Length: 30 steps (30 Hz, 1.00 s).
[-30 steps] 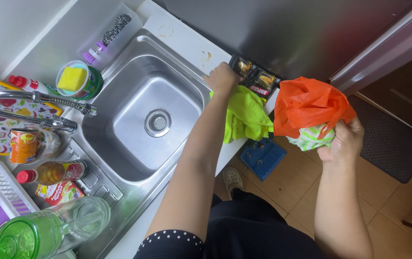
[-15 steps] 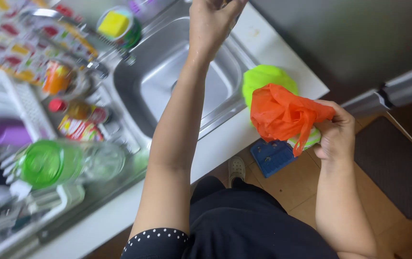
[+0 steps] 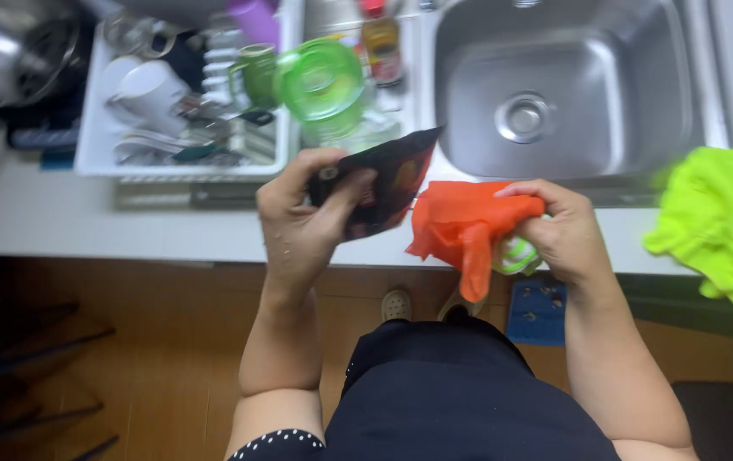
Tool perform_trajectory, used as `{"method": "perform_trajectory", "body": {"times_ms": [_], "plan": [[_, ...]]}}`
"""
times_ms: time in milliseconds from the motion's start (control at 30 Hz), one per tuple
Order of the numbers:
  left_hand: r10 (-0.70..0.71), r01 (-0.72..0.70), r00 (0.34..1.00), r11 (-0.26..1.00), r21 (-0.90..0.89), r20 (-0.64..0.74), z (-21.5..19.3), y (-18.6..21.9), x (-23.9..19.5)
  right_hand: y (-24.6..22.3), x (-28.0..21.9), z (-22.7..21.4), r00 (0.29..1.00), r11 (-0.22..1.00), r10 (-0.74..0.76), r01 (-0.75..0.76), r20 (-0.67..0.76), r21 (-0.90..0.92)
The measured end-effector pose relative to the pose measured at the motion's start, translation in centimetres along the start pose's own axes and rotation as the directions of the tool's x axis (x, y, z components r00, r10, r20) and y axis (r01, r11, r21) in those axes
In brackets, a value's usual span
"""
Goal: Cleaning the kitchen sink, washing various containers, and wiping down the surrounding counter area.
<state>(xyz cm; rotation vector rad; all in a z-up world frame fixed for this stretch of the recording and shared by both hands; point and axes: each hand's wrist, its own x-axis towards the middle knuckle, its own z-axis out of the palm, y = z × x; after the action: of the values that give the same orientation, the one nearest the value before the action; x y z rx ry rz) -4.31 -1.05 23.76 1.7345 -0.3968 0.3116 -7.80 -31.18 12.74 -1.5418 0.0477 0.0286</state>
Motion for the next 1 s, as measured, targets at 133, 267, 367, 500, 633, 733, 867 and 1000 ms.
{"method": "perform_trajectory", "body": {"times_ms": [133,267,367,500,633,733,867,1000], "plan": [[-0.181,0.187,0.964,0.982,0.013,-0.194,-8.3,0.9,-4.0,1.8,2.2,9.7,0.966,0.980,0.164,-0.184,0.200,0.081],[-0.102,0.156,0.896,0.983,0.093,-0.431,-14.6,0.6,-7.3,6.2,2.9,18.5,0.733,0.542,0.436,-0.677,0.523,0.498],[-0.021,0.111,0.841,0.985,0.134,-0.541,-17.8,0.1,-8.9,8.2,2.7,22.7,0.659,0.322,0.475,-0.746,0.583,0.582],[0.036,0.068,0.755,0.989,0.134,-0.654,-22.8,-0.1,-11.6,11.0,1.6,26.9,0.597,0.257,0.512,-0.793,0.618,0.553],[0.016,0.052,0.687,0.996,0.071,-0.726,-27.4,-0.3,-15.4,10.9,1.4,31.9,0.500,0.254,0.534,-0.864,0.681,0.435],[-0.172,0.167,0.712,0.983,-0.074,-0.681,-28.7,-1.7,-17.4,10.2,1.9,35.3,0.474,0.289,0.522,-0.881,0.710,0.375],[-0.502,0.281,0.758,0.828,-0.485,-0.417,-28.2,-5.8,-17.9,9.3,3.5,37.6,0.481,0.415,0.544,-0.866,0.687,0.277],[-0.583,0.260,0.734,0.716,-0.648,-0.349,-26.2,-12.8,-17.7,8.3,5.6,38.5,0.350,0.401,0.596,-0.910,0.723,0.110]]}}
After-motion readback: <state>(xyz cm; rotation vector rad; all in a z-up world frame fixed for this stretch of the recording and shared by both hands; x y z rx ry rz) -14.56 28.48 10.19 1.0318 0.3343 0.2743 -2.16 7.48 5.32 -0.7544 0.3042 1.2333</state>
